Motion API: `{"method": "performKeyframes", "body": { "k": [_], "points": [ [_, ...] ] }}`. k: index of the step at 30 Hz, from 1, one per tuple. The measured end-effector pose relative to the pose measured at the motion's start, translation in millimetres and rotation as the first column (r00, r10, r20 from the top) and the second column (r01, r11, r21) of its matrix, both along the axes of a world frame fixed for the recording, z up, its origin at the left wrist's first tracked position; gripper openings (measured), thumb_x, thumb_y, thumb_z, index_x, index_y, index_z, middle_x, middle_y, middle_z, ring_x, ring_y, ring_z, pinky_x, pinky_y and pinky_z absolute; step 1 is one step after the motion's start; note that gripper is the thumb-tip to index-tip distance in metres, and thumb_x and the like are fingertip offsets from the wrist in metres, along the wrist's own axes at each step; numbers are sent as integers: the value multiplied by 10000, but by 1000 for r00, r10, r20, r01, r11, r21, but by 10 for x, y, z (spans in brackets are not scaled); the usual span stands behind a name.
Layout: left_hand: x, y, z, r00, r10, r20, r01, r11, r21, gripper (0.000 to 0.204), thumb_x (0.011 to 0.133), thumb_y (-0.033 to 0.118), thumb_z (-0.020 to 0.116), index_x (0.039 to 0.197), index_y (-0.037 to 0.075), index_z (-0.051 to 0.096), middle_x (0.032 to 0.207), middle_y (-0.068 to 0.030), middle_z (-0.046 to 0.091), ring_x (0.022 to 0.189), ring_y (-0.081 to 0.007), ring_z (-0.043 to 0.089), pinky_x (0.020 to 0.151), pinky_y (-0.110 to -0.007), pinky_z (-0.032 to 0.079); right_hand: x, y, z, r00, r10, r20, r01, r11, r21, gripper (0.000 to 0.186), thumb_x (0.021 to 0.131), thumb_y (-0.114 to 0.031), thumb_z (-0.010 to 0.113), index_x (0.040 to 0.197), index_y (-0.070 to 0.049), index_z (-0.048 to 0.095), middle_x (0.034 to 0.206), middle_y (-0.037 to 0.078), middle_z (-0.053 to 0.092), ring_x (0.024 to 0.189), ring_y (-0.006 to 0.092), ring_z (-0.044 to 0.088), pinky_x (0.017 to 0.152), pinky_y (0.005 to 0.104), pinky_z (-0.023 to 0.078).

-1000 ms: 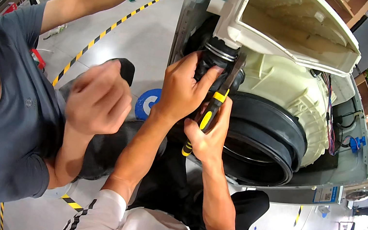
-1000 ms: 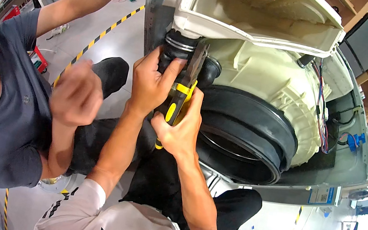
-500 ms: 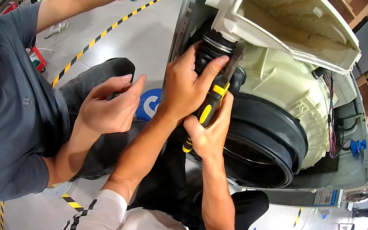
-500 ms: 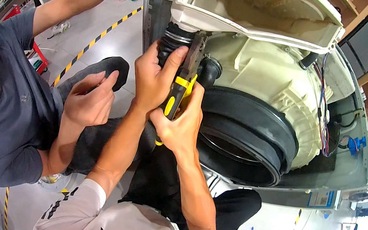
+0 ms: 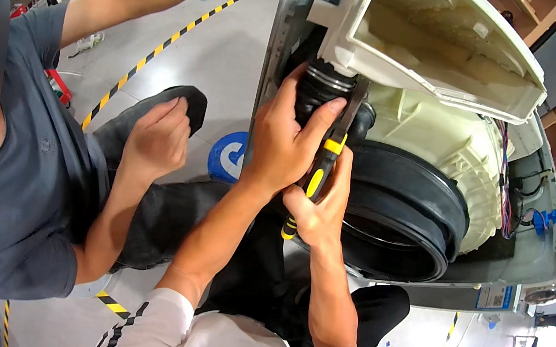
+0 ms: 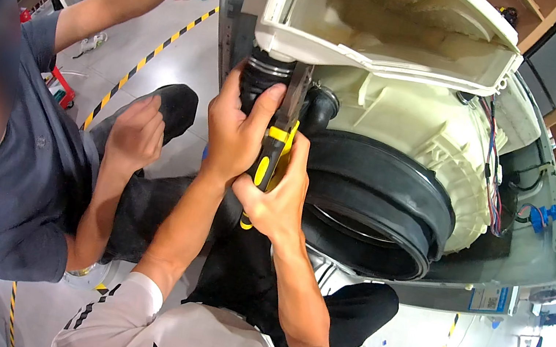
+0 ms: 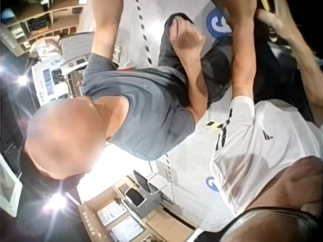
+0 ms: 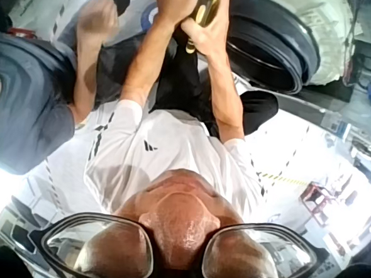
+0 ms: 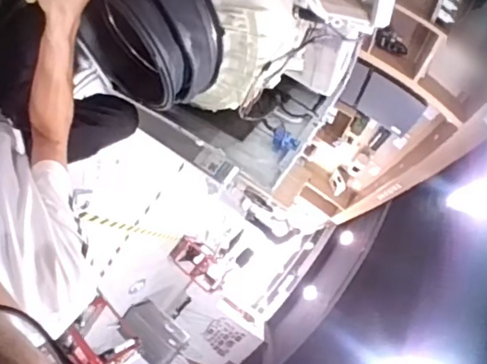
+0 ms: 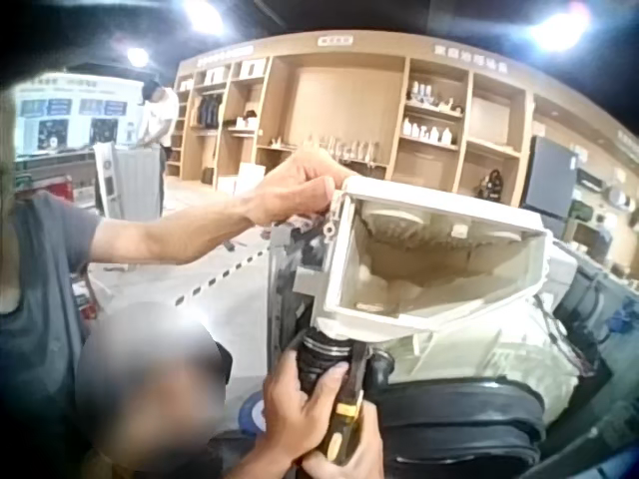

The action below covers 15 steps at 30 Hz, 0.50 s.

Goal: The person uses pliers to compress a metal clamp on a black rubber hose inside a washing machine, then pulls the hose away from its connection point while another person assists.

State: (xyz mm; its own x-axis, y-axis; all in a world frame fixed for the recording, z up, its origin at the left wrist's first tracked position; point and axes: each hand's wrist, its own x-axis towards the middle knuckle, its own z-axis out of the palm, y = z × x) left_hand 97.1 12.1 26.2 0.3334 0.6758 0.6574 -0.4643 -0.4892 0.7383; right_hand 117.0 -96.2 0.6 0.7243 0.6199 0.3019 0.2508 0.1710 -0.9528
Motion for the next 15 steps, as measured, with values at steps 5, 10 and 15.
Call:
{"method": "performKeyframes", "body": {
  "k": [5, 10, 15],
  "points": [
    [15, 71, 16, 963, -260, 69, 268, 953, -140, 445, 904, 215, 708, 1232, -57, 575, 1035, -121, 710, 926, -160, 668, 828, -314, 518, -16, -10, 71, 989, -88, 116, 92, 995, -34, 713, 634, -74, 707, 1275, 3, 404, 924, 93, 594, 780, 169, 579, 710, 293, 491],
    [58, 5, 128, 993, 116, -28, -111, 985, 131, 391, 878, 214, 710, 1151, -49, 611, 827, -186, 707, 747, -323, 717, 677, -364, 542, -43, -2, 139, 973, -158, 170, 166, 986, -34, 729, 636, -87, 718, 1283, 14, 396, 916, 102, 596, 754, 176, 576, 694, 290, 484],
    [8, -7, 152, 999, -44, -15, 45, 999, 1, 376, 887, 228, 717, 1134, -41, 629, 895, -148, 720, 804, -194, 698, 733, -321, 531, 29, -33, 85, 990, -75, 116, 76, 997, 3, 715, 634, -84, 708, 1279, 9, 413, 924, 76, 582, 766, 153, 558, 699, 275, 479]
  ]
}}
